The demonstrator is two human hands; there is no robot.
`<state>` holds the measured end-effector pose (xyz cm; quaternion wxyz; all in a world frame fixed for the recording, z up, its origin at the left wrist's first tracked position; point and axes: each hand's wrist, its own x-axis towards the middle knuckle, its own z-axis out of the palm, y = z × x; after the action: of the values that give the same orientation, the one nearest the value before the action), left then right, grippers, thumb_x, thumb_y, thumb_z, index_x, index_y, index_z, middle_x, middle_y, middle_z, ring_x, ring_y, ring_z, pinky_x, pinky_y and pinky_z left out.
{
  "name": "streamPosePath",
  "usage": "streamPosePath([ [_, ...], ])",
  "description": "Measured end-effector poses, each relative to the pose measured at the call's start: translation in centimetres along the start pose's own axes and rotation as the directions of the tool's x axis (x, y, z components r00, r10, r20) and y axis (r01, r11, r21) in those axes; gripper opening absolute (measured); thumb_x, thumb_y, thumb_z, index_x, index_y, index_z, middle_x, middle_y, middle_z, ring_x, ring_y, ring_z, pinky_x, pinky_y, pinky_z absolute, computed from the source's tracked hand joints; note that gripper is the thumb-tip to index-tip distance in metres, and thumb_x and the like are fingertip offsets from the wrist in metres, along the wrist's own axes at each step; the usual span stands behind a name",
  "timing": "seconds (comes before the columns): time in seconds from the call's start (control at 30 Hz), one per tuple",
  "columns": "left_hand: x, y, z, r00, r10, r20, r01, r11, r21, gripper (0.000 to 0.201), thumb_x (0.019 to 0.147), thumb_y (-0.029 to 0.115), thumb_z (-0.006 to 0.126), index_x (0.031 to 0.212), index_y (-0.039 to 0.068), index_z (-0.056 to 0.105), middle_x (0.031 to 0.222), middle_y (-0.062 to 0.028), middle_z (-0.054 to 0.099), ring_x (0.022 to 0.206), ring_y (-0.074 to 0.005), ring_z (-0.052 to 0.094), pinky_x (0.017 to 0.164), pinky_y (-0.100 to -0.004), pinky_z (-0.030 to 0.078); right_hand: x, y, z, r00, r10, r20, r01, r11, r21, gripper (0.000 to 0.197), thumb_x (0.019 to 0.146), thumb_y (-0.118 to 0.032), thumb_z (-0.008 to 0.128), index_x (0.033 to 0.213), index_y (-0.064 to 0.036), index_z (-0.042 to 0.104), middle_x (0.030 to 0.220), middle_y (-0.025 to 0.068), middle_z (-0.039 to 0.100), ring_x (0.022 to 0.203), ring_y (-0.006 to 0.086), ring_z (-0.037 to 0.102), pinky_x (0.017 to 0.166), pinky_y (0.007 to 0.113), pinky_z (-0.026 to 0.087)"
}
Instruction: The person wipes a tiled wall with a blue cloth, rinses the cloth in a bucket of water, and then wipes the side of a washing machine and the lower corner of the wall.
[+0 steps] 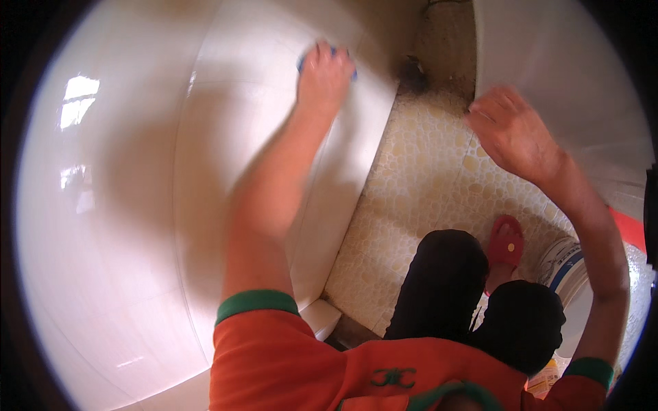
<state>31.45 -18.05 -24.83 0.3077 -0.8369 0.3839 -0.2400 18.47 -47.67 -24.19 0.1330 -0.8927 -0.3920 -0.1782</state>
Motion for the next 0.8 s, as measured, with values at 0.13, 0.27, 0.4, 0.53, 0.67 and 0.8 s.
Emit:
streamPosePath([
  [0.13,-14.1,9.4,1.8,0.882,0.222,0.416,-0.179,0.974,-0.139,0.019,0.072,0.016,0.051,0.083,0.006,0.062,0.09,-0.0099,0.056,0.099,-0.0283,0.047,0.087,-0.0371,0.037,-8.1,-0.1,3.0,0.96,0.211,0.182,-0.244,0.952,0.183,0.018,0.066,-0.004,0.056,0.083,-0.0044,0.058,0.085,0.01,0.057,0.085,0.0249,0.054,0.08,0.037,0.041],
  [0.27,-30.6,13.3,-4.4,0.549,0.587,0.595,-0.487,0.803,-0.343,0.022,0.074,0.02,0.052,0.086,0.005,0.063,0.093,-0.0084,0.055,0.098,-0.0281,0.044,0.088,-0.0371,0.034,-15.8,-1.1,2.7,0.913,0.281,0.296,-0.361,0.895,0.264,0.018,0.067,-0.001,0.054,0.085,-0.0031,0.057,0.08,0.013,0.057,0.079,0.0291,0.055,0.074,0.037,0.044],
  [0.4,-28.4,11.5,-5.4,0.573,0.528,0.627,-0.17,0.825,-0.54,0.017,0.072,0.018,0.054,0.079,0.005,0.061,0.094,-0.0088,0.054,0.096,-0.0276,0.045,0.083,-0.0351,0.038,-20.7,-1.3,2.0,0.872,0.384,0.303,-0.458,0.858,0.23,0.021,0.066,0.004,0.053,0.086,-0.0006,0.055,0.08,0.0157,0.057,0.077,0.032,0.054,0.07,0.037,0.044],
  [0.53,-12.4,4.1,-0.1,0.957,0.197,0.213,-0.156,0.968,-0.194,0.015,0.069,0.016,0.054,0.078,0.005,0.058,0.087,-0.0104,0.052,0.081,-0.0231,0.051,0.066,-0.0321,0.045,-18.0,-1.4,3.7,0.853,0.433,0.292,-0.507,0.82,0.266,0.018,0.073,0.003,0.052,0.09,0.0002,0.055,0.083,0.0171,0.056,0.078,0.0329,0.055,0.07,0.038,0.045],
  [0.67,-3.3,1.7,-1.0,0.996,0.085,0.011,-0.084,0.996,-0.028,0.01,0.069,0.016,0.052,0.072,0.008,0.058,0.081,-0.0092,0.054,0.078,-0.0227,0.051,0.065,-0.0359,0.042,-17.7,-2.0,5.5,0.822,0.488,0.294,-0.563,0.773,0.293,0.016,0.077,0.0,0.051,0.093,0.0004,0.054,0.086,0.0173,0.056,0.08,0.0331,0.055,0.07,0.037,0.045],
  [0.8,-14.7,6.7,0.5,0.87,0.259,0.42,-0.183,0.96,-0.214,0.013,0.073,0.017,0.056,0.08,0.007,0.059,0.07,-0.0089,0.055,0.068,-0.0224,0.054,0.062,-0.039,0.046,-21.9,-1.5,4.5,0.735,0.571,0.366,-0.666,0.711,0.227,0.015,0.081,-0.003,0.048,0.094,-0.0002,0.054,0.088,0.0169,0.056,0.082,0.0337,0.054,0.069,0.037,0.044],
])
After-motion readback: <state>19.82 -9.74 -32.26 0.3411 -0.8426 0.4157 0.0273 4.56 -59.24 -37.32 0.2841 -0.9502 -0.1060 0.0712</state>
